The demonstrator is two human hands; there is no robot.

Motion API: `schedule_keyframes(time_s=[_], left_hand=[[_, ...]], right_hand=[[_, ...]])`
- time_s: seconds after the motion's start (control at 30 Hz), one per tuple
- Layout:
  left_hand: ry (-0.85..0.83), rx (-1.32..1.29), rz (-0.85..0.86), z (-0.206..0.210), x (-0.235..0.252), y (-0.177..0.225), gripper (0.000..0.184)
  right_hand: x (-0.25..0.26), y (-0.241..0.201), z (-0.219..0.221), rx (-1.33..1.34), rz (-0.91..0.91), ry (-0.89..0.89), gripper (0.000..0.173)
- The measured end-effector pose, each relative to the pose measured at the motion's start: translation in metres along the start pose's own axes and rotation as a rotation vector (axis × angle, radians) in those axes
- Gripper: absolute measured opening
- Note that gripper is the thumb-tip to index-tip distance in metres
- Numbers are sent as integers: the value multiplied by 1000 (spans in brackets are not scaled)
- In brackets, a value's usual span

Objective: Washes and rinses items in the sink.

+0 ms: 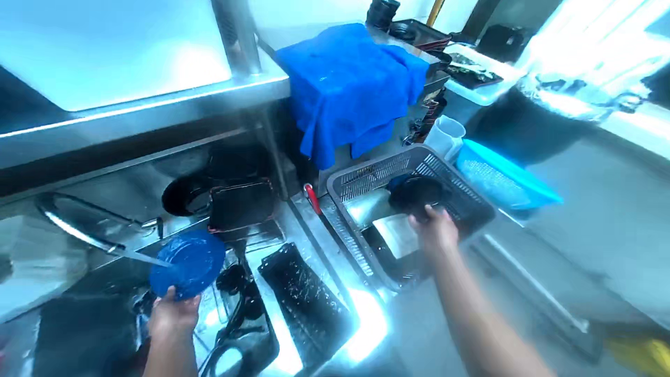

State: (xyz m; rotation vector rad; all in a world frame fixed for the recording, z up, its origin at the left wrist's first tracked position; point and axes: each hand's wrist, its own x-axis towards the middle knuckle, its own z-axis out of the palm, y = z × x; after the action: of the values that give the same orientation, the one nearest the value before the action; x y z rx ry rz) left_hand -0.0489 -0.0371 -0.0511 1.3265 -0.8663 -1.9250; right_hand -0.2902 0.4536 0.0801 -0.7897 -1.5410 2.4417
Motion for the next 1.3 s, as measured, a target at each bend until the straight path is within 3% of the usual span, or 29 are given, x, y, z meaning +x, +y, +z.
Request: schedule_keyframes(time_s=[0.1,0.17,0.23,0.3,0.37,0.47,0.57,0.63,0.67,0.7,0.77,0.83,0.9,0.97,1.1,1.27,1.3], left_hand=[[10,41,-50,2,-12,-1,36],[1,82,-57,8,-24,3,35],[34,73,-59,2,-29,8,36],[8,34,-71,-14,-14,8,44],[-8,29,-83,-26,7,8,47],[-108,-2,-93,-36,28,21,43],[-240,-31,-84,-53,44,36,38],[-359,-102,-113,-76,61,34,39],[-380,-114,-152,-93,72,25,46],[-367,-48,-192,-114,84,10,52],[-218,387,-246,-158,98,-36,47],[-179,946,-296,-194,96,-72,42],[-297,1231,-518,-205,85,-69,44],[-343,1378,-631,-197,80,-60,47],[-343,1514,-595,-176,85,-65,47],[-371,1528,-541,-173,73,-106,108],[-360,1578,-497,-173,71,-106,106]], right_hand=[[42,1,-4,118,122,43,47],[27,-4,8,-128,91,30,52],[-30,3,38,-459,-134,-41,60],[-96,27,62,-677,-376,-387,75],[-166,71,85,-810,-525,-828,64],[-244,170,134,-1187,-759,-1416,63],[-274,279,188,-1539,-1113,-1607,76],[-272,337,220,-1564,-1163,-1642,66],[-273,354,237,-1542,-1081,-1636,57],[-279,363,257,-1533,-860,-1622,46],[-296,373,298,-1521,-275,-1458,32],[-313,375,331,-1401,140,-1167,36],[-322,372,350,-1227,383,-968,42],[-306,387,352,-1043,486,-863,41],[-301,385,349,-800,509,-779,38],[-287,367,311,-561,613,-791,41],[-284,364,301,-511,636,-787,41]])
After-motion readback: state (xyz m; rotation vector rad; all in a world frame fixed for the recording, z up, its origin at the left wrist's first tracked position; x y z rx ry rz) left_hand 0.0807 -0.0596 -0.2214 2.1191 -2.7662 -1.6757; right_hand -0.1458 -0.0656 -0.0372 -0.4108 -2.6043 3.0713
